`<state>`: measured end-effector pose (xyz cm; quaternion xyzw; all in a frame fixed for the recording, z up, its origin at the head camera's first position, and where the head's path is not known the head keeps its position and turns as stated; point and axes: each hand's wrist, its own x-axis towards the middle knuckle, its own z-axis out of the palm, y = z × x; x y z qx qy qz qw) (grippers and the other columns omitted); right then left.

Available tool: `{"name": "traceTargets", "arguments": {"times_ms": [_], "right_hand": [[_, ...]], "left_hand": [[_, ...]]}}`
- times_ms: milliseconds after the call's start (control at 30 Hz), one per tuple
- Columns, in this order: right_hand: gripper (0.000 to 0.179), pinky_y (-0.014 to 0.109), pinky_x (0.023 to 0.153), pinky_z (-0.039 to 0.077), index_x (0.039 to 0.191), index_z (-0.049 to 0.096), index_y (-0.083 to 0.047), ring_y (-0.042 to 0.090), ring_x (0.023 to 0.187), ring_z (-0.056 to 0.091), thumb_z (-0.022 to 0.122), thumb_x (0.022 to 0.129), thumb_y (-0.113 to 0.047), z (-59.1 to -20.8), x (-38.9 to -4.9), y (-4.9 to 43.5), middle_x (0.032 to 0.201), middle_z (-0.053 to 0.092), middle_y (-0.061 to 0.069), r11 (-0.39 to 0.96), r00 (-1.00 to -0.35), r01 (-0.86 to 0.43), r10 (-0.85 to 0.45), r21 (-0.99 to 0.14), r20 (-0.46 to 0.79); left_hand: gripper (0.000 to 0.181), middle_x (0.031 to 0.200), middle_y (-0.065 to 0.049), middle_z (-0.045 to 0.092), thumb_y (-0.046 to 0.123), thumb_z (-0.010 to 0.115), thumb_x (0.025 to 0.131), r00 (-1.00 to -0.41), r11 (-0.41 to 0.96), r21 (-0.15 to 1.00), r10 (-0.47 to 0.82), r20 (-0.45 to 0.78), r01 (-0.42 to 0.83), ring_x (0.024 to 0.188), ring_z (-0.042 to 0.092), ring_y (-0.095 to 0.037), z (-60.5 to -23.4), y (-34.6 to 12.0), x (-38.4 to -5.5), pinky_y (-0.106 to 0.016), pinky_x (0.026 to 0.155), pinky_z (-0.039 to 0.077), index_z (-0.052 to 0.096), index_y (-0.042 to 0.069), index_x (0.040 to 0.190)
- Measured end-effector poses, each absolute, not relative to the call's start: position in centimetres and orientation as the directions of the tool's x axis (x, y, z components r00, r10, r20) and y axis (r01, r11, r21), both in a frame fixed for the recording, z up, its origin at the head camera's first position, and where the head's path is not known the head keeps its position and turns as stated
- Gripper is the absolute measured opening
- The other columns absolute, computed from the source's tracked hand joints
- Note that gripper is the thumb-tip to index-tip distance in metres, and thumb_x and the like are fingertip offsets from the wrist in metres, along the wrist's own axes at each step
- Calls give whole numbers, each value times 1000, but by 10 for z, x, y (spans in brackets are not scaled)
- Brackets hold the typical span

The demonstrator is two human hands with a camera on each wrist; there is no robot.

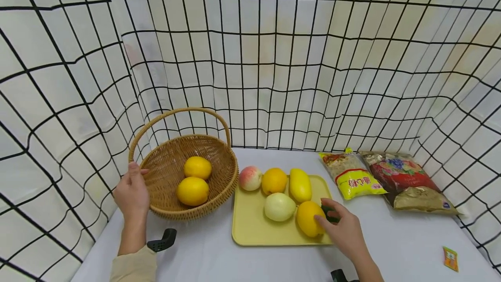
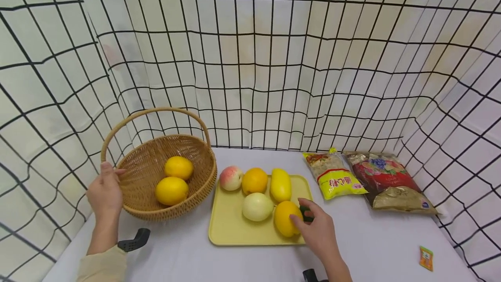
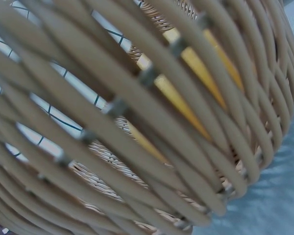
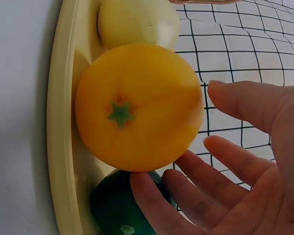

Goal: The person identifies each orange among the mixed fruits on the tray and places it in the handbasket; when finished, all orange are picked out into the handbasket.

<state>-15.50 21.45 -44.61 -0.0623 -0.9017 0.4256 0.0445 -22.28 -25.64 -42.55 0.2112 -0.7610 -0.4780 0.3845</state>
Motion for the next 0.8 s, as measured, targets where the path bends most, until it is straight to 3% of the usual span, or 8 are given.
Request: {"name": "traceTargets", "arguments": {"times_ms": [100,200,533,800], "right_hand": [[55,42,90,51,134,59,-14,25,108,62,76,86,-35,-448,-155,214,130,62,8,631,-991,77,135,-772,12],[55,41,90,51,134,58,-13,27,111,61,77,86,-32,-449,-156,212,131,61,9,626,-993,65,115,-777,10],[60,43,90,52,135,57,-14,33,114,61,81,82,-30,-455,-156,204,135,57,15,624,-998,41,65,-781,0],[82,47,95,47,144,46,-14,28,117,57,83,76,-41,-462,-158,201,140,52,11,675,-999,30,8,-737,-34]], "left_hand": [[75,79,-25,56,56,30,103,-615,452,890,-686,390,60,92,56,-36,-426,-255,-224,-41,77,32,71,-6,98],[74,80,-26,58,56,31,103,-614,449,891,-687,390,63,92,56,-37,-427,-256,-224,-41,78,33,71,-6,97],[73,72,-20,51,55,30,103,-615,456,890,-695,372,23,79,47,-27,-427,-256,-221,-37,70,29,71,-6,97],[72,82,-26,57,54,29,104,-627,445,894,-683,374,49,92,54,-36,-426,-257,-222,-46,80,32,70,-6,99]]}}
